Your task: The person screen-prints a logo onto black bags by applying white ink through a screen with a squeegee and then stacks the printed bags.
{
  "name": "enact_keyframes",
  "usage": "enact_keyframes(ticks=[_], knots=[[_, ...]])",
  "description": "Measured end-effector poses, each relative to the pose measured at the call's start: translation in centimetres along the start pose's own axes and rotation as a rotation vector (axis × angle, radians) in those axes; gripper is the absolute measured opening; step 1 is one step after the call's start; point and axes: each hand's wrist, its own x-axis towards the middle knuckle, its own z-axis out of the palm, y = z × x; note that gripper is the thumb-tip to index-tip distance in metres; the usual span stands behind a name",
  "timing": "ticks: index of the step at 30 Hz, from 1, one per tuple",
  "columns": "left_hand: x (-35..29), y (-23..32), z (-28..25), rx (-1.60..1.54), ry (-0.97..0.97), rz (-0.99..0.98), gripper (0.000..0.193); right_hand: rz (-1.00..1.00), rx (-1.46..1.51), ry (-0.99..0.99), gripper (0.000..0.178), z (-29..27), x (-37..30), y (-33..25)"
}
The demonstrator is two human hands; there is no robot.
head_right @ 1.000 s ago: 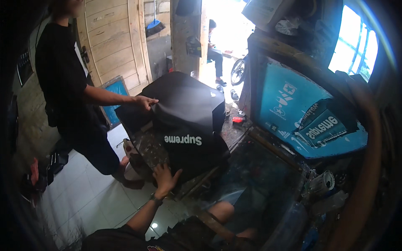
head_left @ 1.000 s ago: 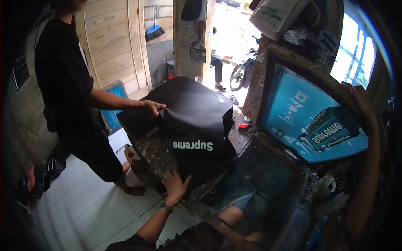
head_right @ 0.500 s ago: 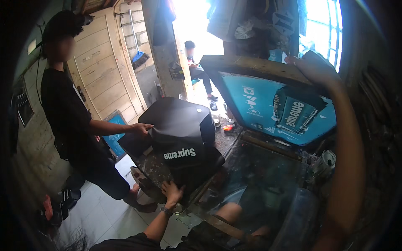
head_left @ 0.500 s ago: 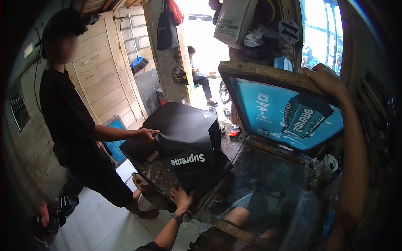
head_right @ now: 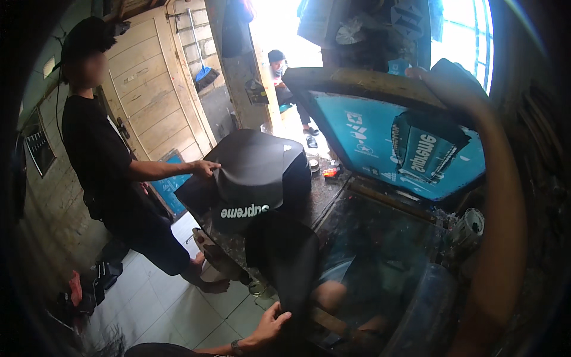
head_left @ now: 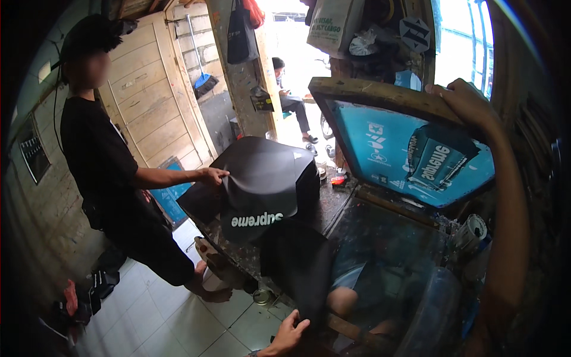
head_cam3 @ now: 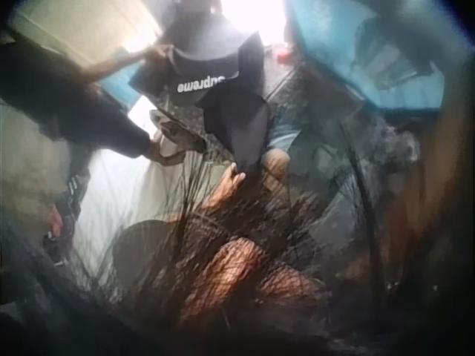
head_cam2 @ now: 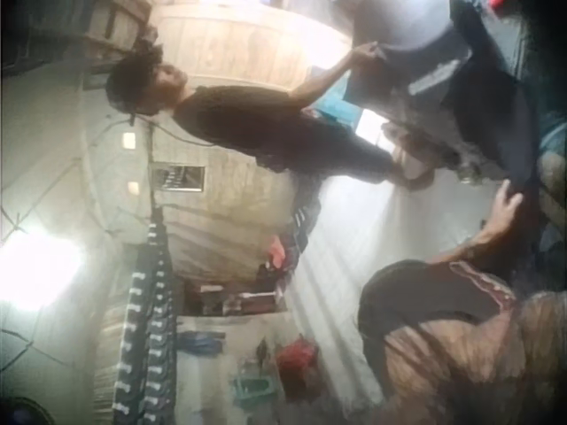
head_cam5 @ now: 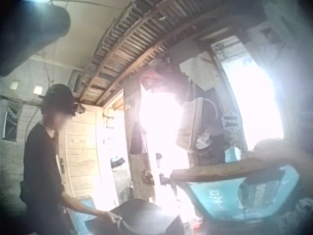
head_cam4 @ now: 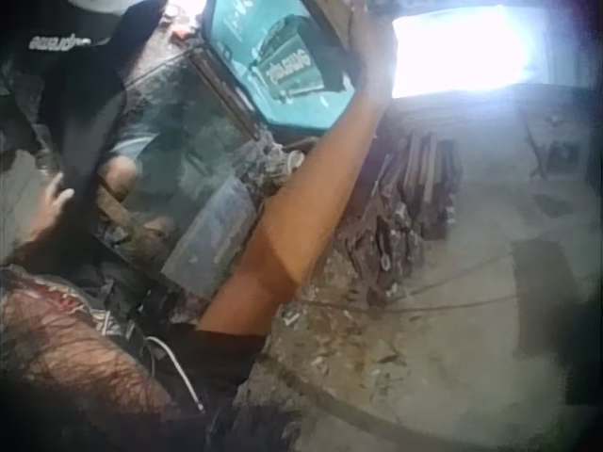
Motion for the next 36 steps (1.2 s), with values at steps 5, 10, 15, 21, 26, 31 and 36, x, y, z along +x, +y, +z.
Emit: enact_keyframes(ticks=[5,10,15,21,26,31,36], knots=[[-1.9,4.4,-3.4,-1.202,0.067,-0.822,0.020,0.003,0.022,0.027,0.073,1.1,0.8,0.9],[1.5,-1.1,-7.0,-1.071,-0.004,-0.685,0.016,-0.179,-0.056,0.122,0.082,0.7,2.0,2.6],[8.5,7.7,-10.8,-0.690,0.186,0.017,0.031,-0.254,-0.127,-0.079,0.085,0.6,4.8,2.9],[10.2,21.7,-13.4,-0.372,-0.203,0.370,0.056,-0.052,0.027,-0.066,0.070,-1.1,-0.8,-1.8],[13.9,24.7,-0.3,0.740,-0.850,0.888,0.023,-0.021,-0.022,-0.061,0.069,-2.2,-1.5,0.1],[8.1,11.2,3.4,1.065,-1.236,0.717,0.047,-0.085,-0.020,0.018,0.062,0.1,0.0,-1.1],[4.2,6.3,0.4,0.664,-0.668,0.515,0.056,0.153,-0.079,-0.235,0.051,-1.0,3.7,-5.8]])
